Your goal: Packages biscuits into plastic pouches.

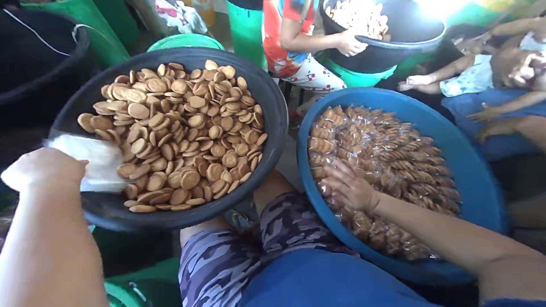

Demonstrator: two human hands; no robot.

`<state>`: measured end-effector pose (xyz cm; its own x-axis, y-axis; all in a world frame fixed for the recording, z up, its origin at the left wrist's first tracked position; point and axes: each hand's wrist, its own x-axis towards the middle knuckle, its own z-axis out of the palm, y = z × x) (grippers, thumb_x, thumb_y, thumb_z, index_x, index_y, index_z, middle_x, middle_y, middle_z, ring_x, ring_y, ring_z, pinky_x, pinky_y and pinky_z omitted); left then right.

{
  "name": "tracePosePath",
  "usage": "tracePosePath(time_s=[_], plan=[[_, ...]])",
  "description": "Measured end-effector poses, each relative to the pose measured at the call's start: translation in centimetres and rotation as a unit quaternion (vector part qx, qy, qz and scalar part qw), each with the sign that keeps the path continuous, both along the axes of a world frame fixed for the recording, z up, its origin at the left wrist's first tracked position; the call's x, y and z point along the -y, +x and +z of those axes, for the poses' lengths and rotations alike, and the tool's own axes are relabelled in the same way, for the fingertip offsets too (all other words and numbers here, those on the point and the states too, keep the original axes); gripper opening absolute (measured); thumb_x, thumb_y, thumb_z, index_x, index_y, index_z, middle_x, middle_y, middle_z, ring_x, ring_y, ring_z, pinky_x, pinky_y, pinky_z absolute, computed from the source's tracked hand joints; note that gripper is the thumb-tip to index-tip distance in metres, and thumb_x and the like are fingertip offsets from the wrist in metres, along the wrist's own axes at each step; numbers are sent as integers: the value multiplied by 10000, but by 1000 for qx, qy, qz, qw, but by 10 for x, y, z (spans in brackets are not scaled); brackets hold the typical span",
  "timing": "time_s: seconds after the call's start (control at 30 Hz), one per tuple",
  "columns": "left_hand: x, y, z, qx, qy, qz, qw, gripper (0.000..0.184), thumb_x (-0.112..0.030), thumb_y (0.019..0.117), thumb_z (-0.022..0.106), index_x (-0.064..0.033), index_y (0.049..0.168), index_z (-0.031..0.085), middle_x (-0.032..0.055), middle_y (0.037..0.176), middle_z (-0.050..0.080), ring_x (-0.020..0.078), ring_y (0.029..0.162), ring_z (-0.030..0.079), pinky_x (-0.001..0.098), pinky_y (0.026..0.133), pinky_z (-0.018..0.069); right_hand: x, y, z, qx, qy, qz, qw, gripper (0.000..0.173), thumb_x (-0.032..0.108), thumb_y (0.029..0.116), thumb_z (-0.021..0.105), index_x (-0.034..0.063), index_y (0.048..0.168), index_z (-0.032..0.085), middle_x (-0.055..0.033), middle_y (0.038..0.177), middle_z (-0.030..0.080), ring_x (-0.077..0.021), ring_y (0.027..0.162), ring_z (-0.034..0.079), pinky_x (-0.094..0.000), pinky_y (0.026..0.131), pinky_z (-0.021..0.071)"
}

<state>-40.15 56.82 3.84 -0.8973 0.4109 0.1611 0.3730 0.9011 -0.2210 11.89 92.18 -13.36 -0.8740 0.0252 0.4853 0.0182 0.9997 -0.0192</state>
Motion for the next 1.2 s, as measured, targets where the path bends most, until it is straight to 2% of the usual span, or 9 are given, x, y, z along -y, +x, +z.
tracePosePath(time_s=[0.07,0.17,0.27,0.4,0.53,0.7,0.83,1.03,1.2], plan=[[-38,13,29,159,-44,172,971,426,-180,1054,539,203,1240,526,414,1331,525,542,1284,522,683,1001,430,-15,-28,27,-56,7,-11,998,461,433,1110,323,150,1312,626,-165,1471,560,-367,1504,353,-620,1242,173],[-56,20,23,120,-73,147,979,414,-218,987,617,156,1162,594,371,1221,602,539,1148,603,697,858,497,-27,-81,66,-135,5,5,991,397,336,1080,430,57,1253,655,-214,1423,580,-408,1473,385,-597,1242,213],[-86,37,36,95,51,50,993,297,-182,979,629,104,1058,649,381,1115,646,598,1060,620,783,806,467,-12,-150,95,-132,-61,43,988,324,245,1041,526,31,1227,683,-173,1314,669,-385,1378,519,-596,1195,329],[-135,68,34,124,268,-77,952,351,-263,1053,511,-73,1283,696,275,1231,681,505,1179,625,737,956,442,35,-243,115,171,-148,80,971,300,252,1045,571,70,1239,709,-129,1237,703,-289,1185,662,-514,1052,507],[-155,65,-28,104,312,-193,925,283,-217,1007,575,-62,1214,692,192,1159,723,418,1082,695,667,904,516,73,-309,109,413,-141,76,897,258,222,1030,595,113,1235,708,-159,1184,704,-354,1128,669,-618,954,518],[-136,38,-42,114,361,-173,909,275,-194,1011,570,-84,1229,697,142,1231,711,343,1142,683,598,956,525,106,-343,117,498,-165,-45,850,436,420,969,679,-5,1064,704,-241,1088,687,-425,1058,663,-674,867,509],[-129,27,-34,88,411,-141,896,262,-186,1019,572,-80,1227,690,126,1220,718,298,1133,695,538,972,539,98,-360,108,520,-251,-28,816,376,293,899,794,-25,1076,702,-223,1038,681,-361,943,670,-581,829,534],[-129,29,-27,99,451,-140,876,257,-178,997,589,-98,1215,700,98,1218,718,246,1125,694,470,975,544,100,-366,97,443,-243,72,860,302,151,867,812,18,1120,714,-193,1093,700,-360,1052,664,-598,947,509],[-120,24,-21,92,503,-130,849,295,-195,1020,562,-85,1264,686,116,1240,702,210,1115,689,399,982,546,102,-364,106,466,-193,52,862,335,233,868,821,1,1087,718,-214,1070,685,-385,1037,651,-624,903,505]])
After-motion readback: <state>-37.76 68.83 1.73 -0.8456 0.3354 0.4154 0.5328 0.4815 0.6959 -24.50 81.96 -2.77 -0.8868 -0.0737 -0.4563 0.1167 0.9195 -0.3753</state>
